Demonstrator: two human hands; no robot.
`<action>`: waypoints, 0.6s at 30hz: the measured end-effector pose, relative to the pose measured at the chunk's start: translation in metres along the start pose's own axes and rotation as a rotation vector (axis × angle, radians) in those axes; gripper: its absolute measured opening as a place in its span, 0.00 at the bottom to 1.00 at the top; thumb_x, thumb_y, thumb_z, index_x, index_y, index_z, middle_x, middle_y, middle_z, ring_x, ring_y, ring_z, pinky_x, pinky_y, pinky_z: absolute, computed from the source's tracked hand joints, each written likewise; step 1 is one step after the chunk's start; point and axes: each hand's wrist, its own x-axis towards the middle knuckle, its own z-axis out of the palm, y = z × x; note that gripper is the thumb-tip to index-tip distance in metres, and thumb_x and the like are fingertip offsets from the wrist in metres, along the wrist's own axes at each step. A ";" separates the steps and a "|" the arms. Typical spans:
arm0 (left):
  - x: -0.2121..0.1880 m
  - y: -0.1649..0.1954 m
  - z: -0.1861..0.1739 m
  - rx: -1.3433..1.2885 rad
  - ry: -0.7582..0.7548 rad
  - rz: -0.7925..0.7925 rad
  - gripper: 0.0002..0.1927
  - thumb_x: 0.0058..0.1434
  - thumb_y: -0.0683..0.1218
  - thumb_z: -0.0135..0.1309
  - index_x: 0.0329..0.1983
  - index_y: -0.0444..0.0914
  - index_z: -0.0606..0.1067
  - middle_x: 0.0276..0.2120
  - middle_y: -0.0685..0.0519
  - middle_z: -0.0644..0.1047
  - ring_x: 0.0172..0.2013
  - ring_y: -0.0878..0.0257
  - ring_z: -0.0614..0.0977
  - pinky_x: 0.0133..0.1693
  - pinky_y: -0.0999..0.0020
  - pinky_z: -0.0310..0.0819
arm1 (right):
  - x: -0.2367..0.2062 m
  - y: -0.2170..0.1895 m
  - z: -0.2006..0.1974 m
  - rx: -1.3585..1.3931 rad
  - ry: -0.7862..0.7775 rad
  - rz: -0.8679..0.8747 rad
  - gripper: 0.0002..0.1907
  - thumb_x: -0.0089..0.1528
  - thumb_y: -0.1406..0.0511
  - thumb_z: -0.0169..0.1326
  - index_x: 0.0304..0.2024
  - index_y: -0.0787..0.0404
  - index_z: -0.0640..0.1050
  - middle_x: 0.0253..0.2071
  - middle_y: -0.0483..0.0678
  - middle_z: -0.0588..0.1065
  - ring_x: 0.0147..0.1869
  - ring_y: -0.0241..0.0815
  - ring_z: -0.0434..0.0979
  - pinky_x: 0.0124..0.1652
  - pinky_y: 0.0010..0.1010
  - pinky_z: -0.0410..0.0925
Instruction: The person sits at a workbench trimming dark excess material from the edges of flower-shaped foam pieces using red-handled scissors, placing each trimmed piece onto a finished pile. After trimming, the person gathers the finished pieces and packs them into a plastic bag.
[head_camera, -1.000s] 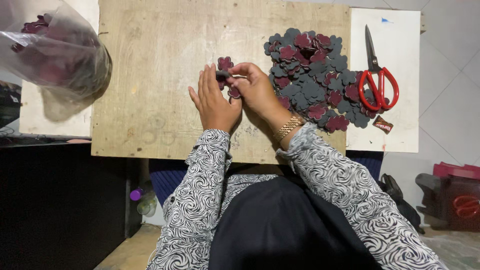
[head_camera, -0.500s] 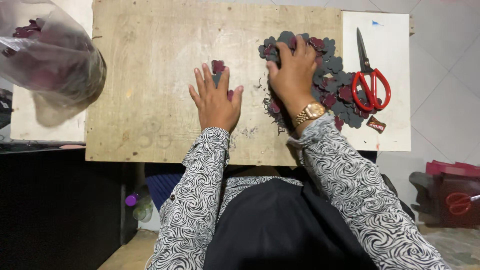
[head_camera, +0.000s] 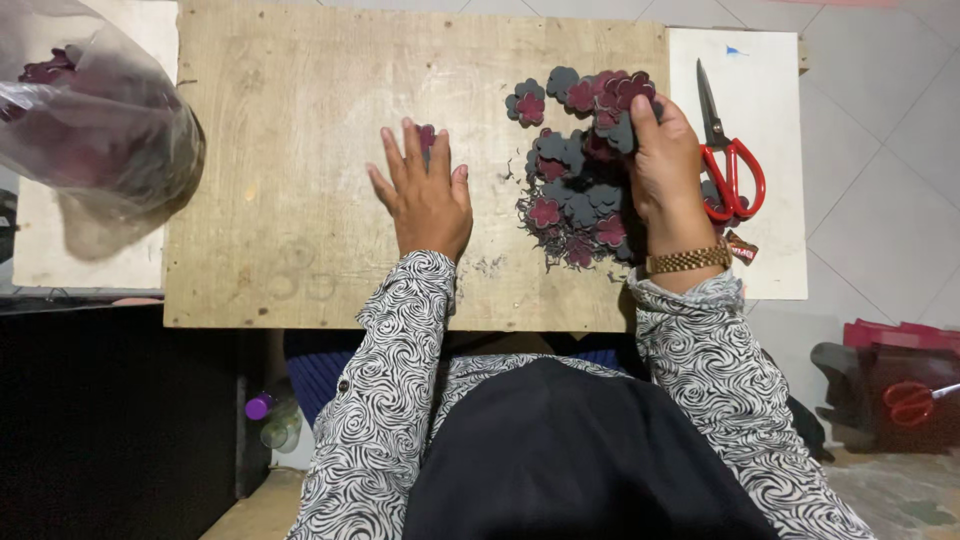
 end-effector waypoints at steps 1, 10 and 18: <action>0.002 0.001 0.001 -0.020 0.025 0.058 0.24 0.73 0.51 0.47 0.70 0.41 0.67 0.75 0.40 0.53 0.75 0.43 0.48 0.71 0.36 0.34 | -0.002 -0.003 -0.002 0.057 -0.002 0.063 0.17 0.70 0.62 0.54 0.58 0.64 0.73 0.46 0.46 0.80 0.47 0.38 0.81 0.50 0.36 0.78; -0.015 0.059 0.013 -1.195 -0.085 -0.123 0.24 0.71 0.45 0.52 0.68 0.37 0.64 0.68 0.46 0.66 0.63 0.58 0.73 0.58 0.67 0.76 | -0.022 -0.006 0.008 -0.064 -0.254 0.303 0.15 0.69 0.63 0.53 0.57 0.62 0.74 0.47 0.46 0.80 0.47 0.37 0.80 0.49 0.30 0.75; -0.015 0.079 0.040 -1.971 -0.342 -0.491 0.14 0.73 0.46 0.50 0.59 0.38 0.73 0.49 0.52 0.80 0.45 0.64 0.82 0.41 0.66 0.80 | -0.033 0.005 0.012 -0.407 -0.369 0.071 0.15 0.68 0.71 0.52 0.57 0.63 0.74 0.51 0.44 0.78 0.53 0.30 0.77 0.54 0.22 0.71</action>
